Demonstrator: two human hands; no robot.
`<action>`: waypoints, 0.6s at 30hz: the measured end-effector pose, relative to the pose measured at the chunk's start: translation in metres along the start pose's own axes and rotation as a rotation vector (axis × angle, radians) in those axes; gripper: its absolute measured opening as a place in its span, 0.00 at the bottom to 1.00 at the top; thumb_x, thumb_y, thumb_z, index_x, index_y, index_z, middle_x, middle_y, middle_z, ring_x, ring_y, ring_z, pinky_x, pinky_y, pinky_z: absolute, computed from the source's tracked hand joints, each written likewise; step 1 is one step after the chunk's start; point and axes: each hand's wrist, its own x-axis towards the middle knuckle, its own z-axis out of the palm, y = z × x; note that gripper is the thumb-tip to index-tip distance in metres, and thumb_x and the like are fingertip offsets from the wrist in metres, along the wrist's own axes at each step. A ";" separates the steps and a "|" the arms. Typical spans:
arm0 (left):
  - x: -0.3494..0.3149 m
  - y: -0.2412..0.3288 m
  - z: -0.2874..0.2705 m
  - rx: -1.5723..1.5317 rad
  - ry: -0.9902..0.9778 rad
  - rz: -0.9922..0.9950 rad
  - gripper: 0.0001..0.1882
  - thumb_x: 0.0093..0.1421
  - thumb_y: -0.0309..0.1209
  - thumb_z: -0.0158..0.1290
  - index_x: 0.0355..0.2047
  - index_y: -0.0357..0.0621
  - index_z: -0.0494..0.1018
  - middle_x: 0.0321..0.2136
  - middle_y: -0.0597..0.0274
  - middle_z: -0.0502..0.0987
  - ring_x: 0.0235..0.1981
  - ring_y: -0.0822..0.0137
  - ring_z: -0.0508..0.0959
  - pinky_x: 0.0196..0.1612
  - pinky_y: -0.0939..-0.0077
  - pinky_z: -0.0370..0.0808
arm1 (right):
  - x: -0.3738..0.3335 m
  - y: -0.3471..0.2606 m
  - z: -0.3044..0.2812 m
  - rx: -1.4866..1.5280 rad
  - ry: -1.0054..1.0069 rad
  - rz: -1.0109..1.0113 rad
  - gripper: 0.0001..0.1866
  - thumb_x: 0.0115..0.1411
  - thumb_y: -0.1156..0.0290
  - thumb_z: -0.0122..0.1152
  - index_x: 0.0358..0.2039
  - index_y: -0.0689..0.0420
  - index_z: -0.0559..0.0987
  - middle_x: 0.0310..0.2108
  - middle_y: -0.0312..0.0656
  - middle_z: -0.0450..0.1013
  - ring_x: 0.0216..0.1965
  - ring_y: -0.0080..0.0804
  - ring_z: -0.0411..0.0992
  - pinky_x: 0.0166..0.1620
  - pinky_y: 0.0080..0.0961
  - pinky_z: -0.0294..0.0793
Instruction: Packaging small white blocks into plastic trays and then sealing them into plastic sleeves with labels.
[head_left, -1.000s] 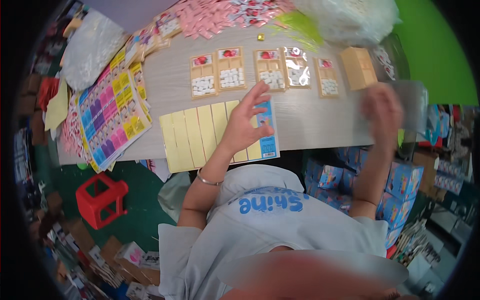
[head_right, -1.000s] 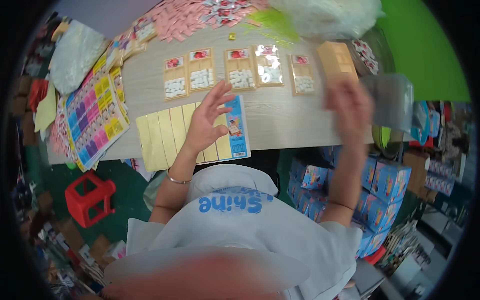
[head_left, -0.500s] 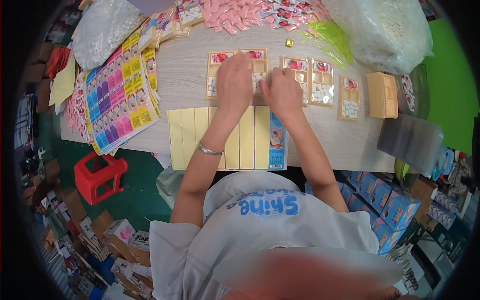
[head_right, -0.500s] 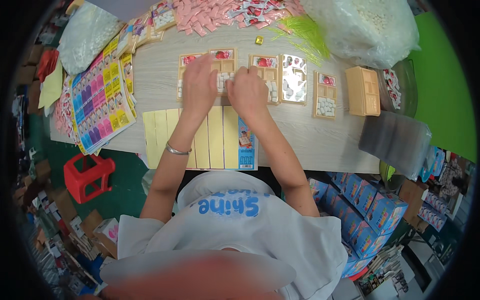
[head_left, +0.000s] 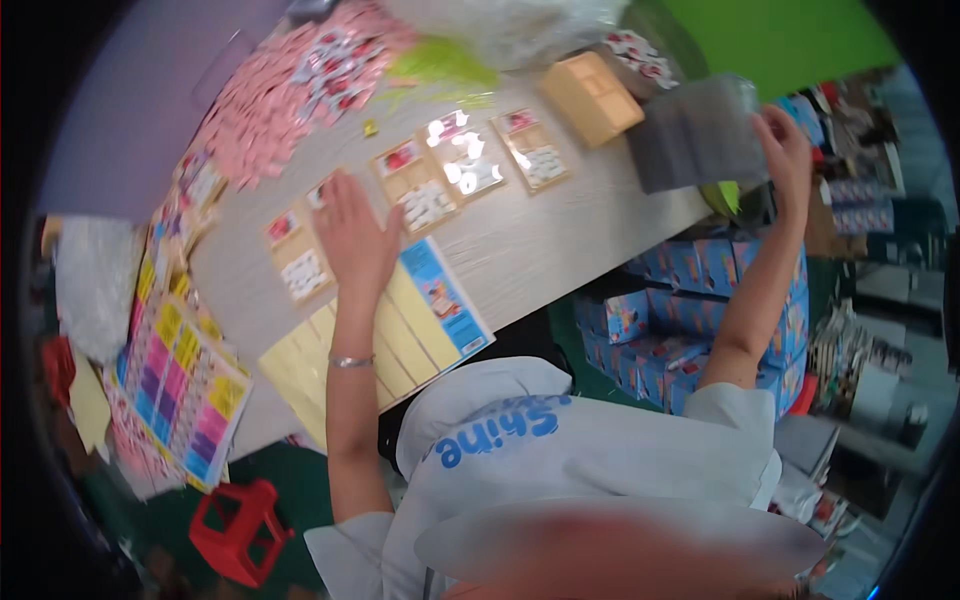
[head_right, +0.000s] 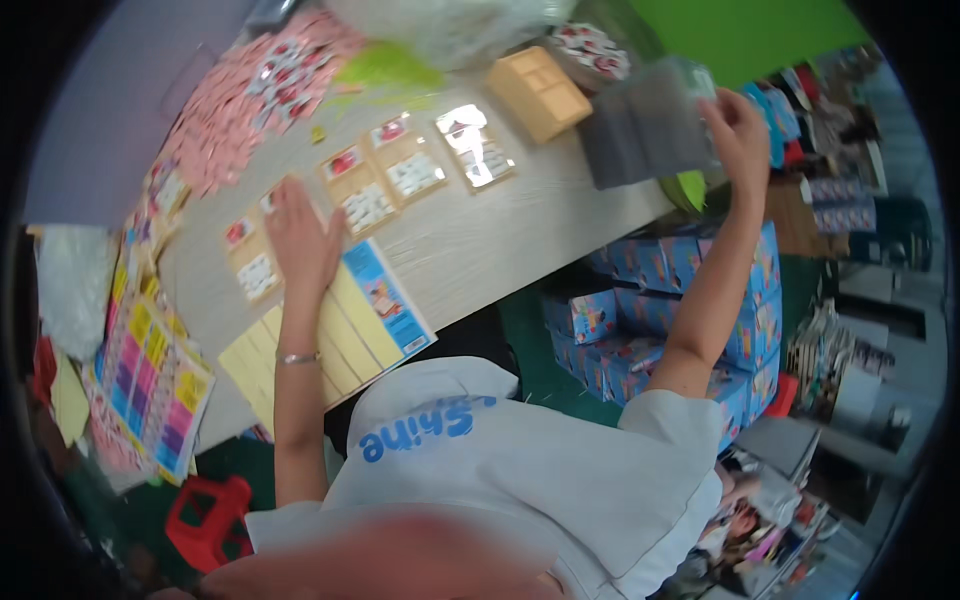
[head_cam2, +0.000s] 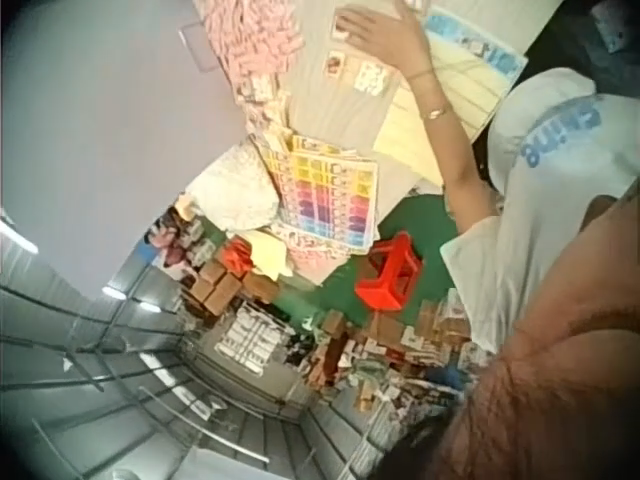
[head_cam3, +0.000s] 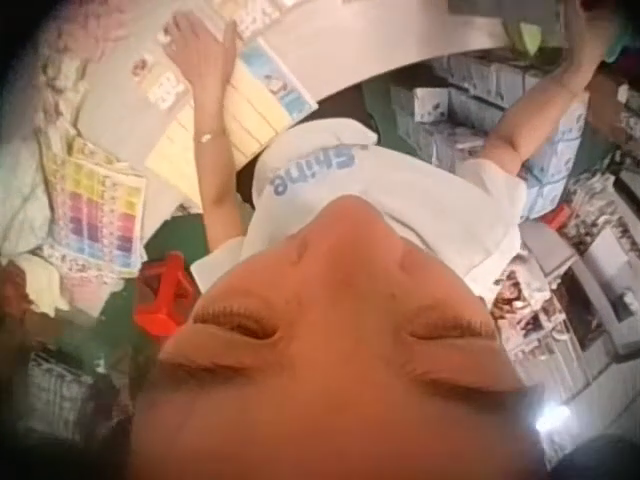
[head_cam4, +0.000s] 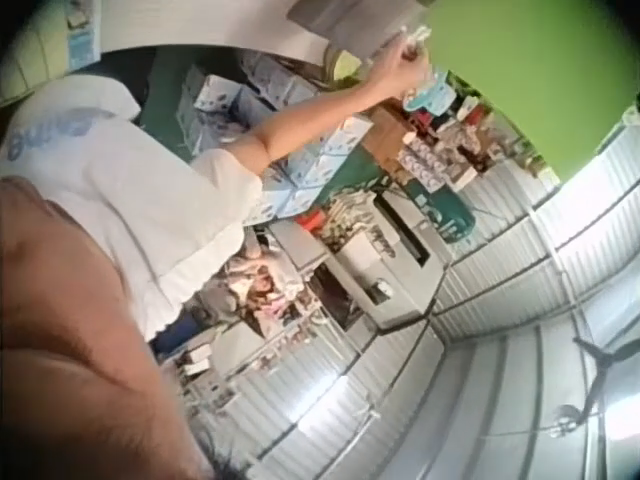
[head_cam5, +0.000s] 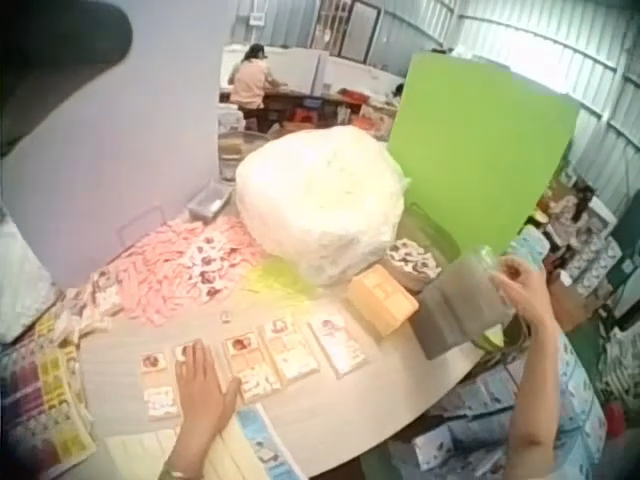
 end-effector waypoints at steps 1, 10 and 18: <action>-0.001 0.006 -0.006 -0.024 0.030 0.002 0.46 0.64 0.53 0.53 0.72 0.33 0.51 0.73 0.43 0.49 0.75 0.48 0.46 0.74 0.46 0.42 | 0.005 0.007 -0.009 0.105 -0.108 0.050 0.18 0.64 0.60 0.67 0.48 0.58 0.83 0.34 0.31 0.77 0.34 0.22 0.73 0.39 0.22 0.72; -0.058 0.026 -0.059 -0.435 0.090 0.173 0.36 0.68 0.36 0.51 0.71 0.33 0.52 0.69 0.41 0.56 0.72 0.44 0.52 0.73 0.49 0.46 | 0.002 0.002 -0.028 0.333 -0.350 0.184 0.16 0.61 0.59 0.71 0.41 0.58 0.84 0.27 0.25 0.75 0.23 0.08 0.68 0.25 0.08 0.65; -0.083 0.026 -0.070 -0.703 0.009 0.027 0.29 0.71 0.34 0.42 0.69 0.34 0.56 0.68 0.43 0.60 0.70 0.49 0.59 0.72 0.57 0.52 | 0.010 0.022 -0.028 0.558 -0.397 0.243 0.14 0.61 0.61 0.72 0.41 0.57 0.84 0.25 0.24 0.74 0.23 0.06 0.68 0.24 0.04 0.63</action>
